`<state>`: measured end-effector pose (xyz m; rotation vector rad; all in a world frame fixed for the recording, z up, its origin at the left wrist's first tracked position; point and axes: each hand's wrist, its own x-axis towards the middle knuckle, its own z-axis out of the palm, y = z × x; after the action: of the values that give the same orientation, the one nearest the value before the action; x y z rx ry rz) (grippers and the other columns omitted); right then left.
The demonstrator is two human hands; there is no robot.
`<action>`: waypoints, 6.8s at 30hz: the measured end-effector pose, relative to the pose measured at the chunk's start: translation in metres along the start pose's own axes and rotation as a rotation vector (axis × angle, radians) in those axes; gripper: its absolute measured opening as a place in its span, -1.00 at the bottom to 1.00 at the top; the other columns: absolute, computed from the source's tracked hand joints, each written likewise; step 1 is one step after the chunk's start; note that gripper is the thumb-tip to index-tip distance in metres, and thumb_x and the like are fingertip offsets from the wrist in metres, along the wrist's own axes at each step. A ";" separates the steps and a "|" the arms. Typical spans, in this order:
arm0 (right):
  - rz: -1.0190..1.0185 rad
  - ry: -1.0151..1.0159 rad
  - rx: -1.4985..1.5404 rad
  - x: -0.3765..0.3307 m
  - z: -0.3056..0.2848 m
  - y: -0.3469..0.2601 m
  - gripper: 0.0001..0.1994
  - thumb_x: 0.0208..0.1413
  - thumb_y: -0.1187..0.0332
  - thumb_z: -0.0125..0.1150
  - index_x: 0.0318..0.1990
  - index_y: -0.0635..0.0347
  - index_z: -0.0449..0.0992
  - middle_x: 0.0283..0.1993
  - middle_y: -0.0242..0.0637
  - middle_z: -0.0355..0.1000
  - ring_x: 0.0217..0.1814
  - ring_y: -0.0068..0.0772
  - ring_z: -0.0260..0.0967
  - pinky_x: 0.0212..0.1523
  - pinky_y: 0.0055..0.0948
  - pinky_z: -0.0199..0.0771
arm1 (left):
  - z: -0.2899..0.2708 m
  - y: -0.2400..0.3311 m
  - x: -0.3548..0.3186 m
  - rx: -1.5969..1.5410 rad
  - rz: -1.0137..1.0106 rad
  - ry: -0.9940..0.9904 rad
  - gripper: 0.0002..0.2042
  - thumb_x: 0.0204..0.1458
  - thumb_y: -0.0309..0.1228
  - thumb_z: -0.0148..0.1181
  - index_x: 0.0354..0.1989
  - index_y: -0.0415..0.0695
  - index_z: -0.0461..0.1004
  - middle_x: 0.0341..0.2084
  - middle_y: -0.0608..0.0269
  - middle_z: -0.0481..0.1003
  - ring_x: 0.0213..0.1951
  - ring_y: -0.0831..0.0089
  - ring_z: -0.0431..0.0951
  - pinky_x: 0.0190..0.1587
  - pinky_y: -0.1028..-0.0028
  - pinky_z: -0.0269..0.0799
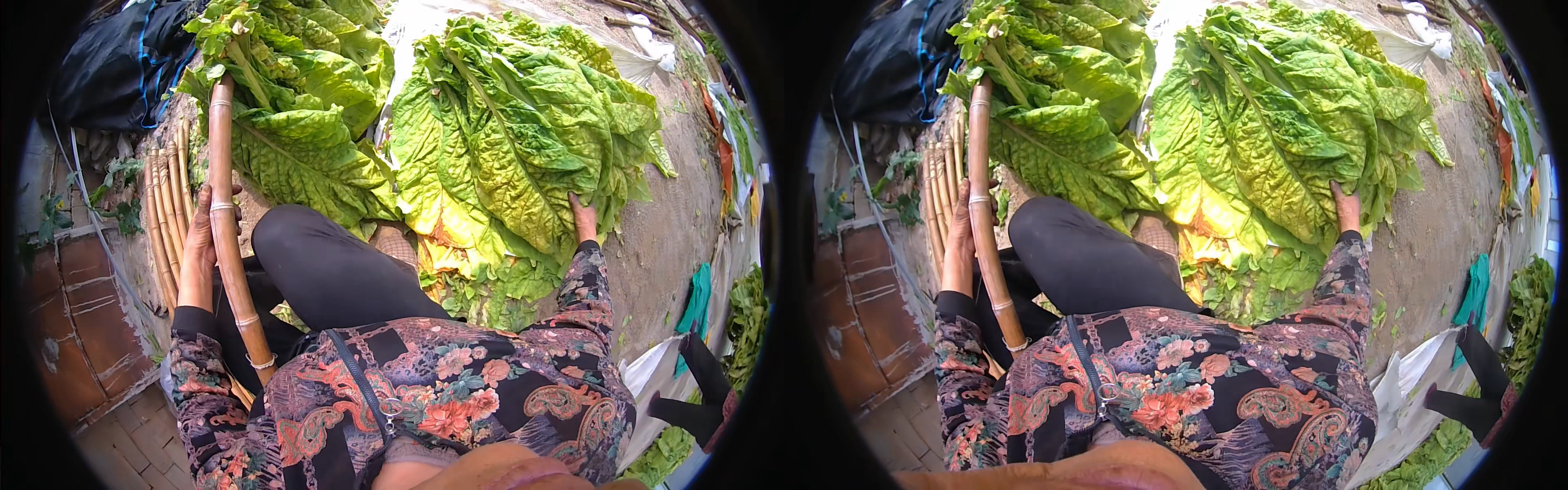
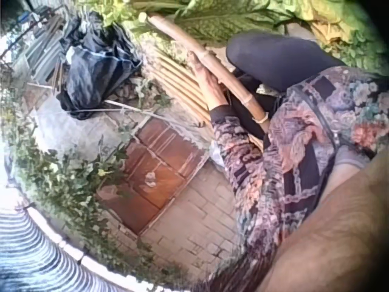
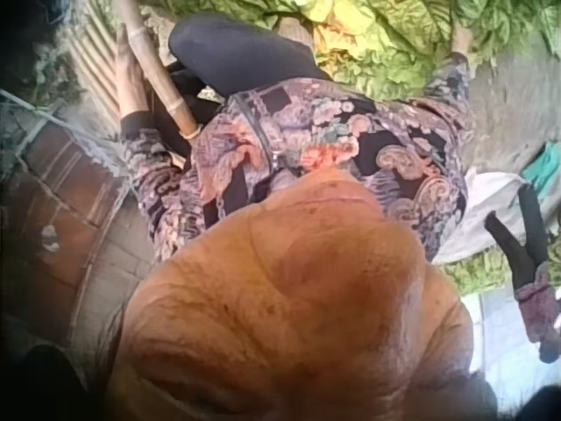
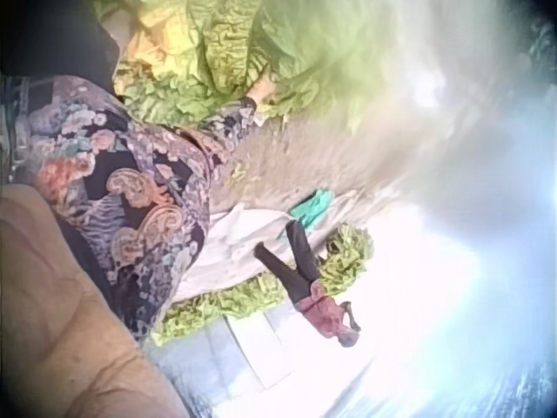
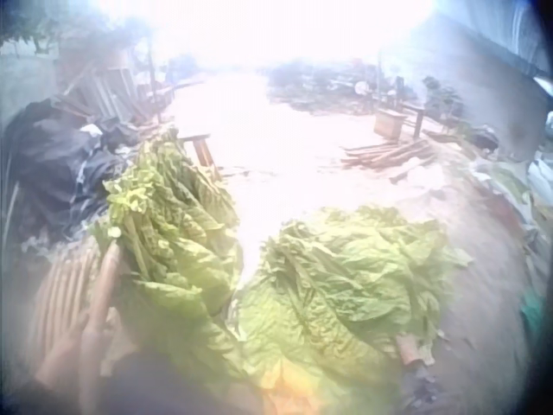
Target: The person sits on the ground and repeatedly gathers leafy green vegetables, wraps them around a bamboo stick, and secures them with a thin string. The person ties the string around the bundle and places the completed bundle aside.
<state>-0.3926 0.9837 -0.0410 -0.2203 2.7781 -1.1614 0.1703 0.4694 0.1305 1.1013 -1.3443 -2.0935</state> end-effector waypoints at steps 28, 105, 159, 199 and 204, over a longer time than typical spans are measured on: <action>-0.594 -0.218 -0.726 -0.126 0.242 -0.144 -0.49 -0.12 0.03 0.28 -0.14 0.27 0.44 -0.23 -0.05 0.46 -0.12 -0.06 0.37 -0.09 -0.13 0.30 | 0.027 0.008 0.021 1.567 0.611 0.658 -0.63 0.08 -0.05 0.00 -0.30 -0.09 0.57 -0.46 -0.01 0.53 -0.32 0.03 0.54 -0.25 0.18 0.41; -0.741 -0.286 0.834 -0.268 0.054 -0.474 -0.61 0.09 0.34 0.20 0.04 0.33 0.37 -0.07 -0.26 0.42 -0.12 -0.46 0.33 -0.07 -0.48 0.30 | 0.021 0.039 0.082 0.170 0.126 0.138 -0.52 0.24 -0.04 -0.21 -0.04 -0.28 0.36 -0.39 0.17 0.45 -0.43 0.41 0.35 -0.33 0.38 0.32; -0.615 -0.124 0.926 -0.246 0.365 -0.494 -0.50 0.10 0.22 0.03 0.13 0.35 0.18 0.05 0.19 0.25 0.07 0.19 0.19 0.10 -0.19 0.18 | -0.026 0.015 0.243 0.175 0.145 0.161 -0.84 0.07 -0.44 0.00 -0.28 -0.24 0.47 -0.53 0.14 0.49 -0.57 0.44 0.41 -0.51 0.45 0.34; -0.722 -0.565 0.280 -0.226 0.100 -0.332 -0.77 -0.17 0.49 0.25 -0.27 0.28 0.47 -0.36 -0.15 0.41 -0.32 -0.26 0.38 -0.24 -0.38 0.35 | 0.156 0.016 0.006 0.766 0.726 -0.284 -0.35 -0.21 -0.12 0.41 -0.02 -0.33 0.37 -0.55 0.27 0.44 -0.47 0.56 0.41 -0.39 0.54 0.35; -0.997 -0.809 0.047 -0.204 0.036 -0.407 -0.78 -0.01 0.44 0.23 -0.19 0.29 0.46 -0.47 -0.32 0.39 -0.41 -0.52 0.28 -0.33 -0.47 0.32 | 0.132 0.030 -0.023 0.467 0.569 -0.463 -0.74 0.05 -0.33 0.23 -0.14 -0.20 0.51 -0.40 0.45 0.52 -0.34 0.69 0.38 -0.23 0.59 0.33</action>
<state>-0.1508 0.7129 0.2367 -1.7409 1.8541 -0.9086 0.0764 0.5461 0.1953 0.2920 -2.1376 -1.6911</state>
